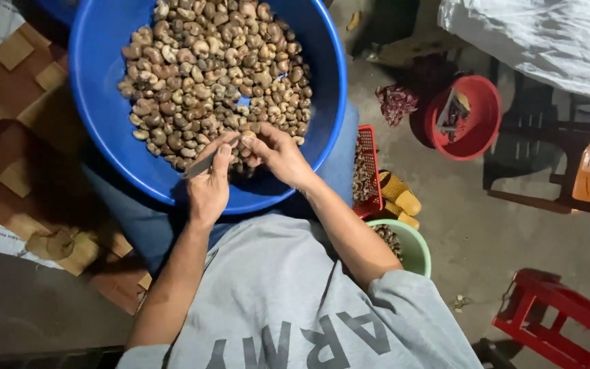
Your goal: A person manually processes nuts by using a small tool to pry them open or clean them before sorting them into baskets.
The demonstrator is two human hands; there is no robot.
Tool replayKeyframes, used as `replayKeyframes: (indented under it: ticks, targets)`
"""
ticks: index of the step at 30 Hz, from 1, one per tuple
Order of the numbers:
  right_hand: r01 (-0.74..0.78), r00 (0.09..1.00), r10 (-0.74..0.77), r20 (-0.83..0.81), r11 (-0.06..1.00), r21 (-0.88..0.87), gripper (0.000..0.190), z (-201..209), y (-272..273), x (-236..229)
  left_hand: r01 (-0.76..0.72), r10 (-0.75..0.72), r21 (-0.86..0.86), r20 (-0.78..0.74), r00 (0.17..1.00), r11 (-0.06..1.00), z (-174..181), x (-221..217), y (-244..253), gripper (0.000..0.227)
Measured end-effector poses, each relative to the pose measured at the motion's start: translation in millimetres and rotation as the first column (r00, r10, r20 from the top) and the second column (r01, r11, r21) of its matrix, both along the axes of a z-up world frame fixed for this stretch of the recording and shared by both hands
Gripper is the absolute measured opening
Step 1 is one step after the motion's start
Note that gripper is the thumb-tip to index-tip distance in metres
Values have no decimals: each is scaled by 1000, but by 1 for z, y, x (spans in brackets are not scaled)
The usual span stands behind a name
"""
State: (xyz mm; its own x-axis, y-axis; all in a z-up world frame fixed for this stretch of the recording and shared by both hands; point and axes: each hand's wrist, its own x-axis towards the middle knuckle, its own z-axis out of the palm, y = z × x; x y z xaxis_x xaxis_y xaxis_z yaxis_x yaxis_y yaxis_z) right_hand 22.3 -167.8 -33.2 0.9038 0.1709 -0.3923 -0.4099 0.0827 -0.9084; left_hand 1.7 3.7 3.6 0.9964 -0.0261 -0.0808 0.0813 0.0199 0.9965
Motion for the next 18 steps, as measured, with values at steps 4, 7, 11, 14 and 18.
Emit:
replayKeyframes:
  ticks: [4, 7, 11, 14, 18]
  targets:
    - [49, 997, -36, -75, 983, 177, 39, 0, -1, -5, 15, -20, 93, 62, 998, 996, -9, 0, 1, 31]
    - [60, 995, -37, -97, 968, 245, 38, 3, -1, -7, -26, 6, 121, 162, 987, 992, -19, 1, 0, 24]
    - [56, 998, -43, -55, 968, 244, 36, 8, -2, -5, -16, 13, 11, 233, 972, 1000, -18, 2, -2, 23]
    - [49, 998, -35, -59, 965, 256, 38, 13, -4, -4, 0, 34, -153, 222, 975, 988, -29, 0, -2, 25]
    - [38, 999, -28, -41, 963, 267, 35, 21, -2, -5, -18, 41, -128, 184, 982, 992, -20, -1, 2, 28]
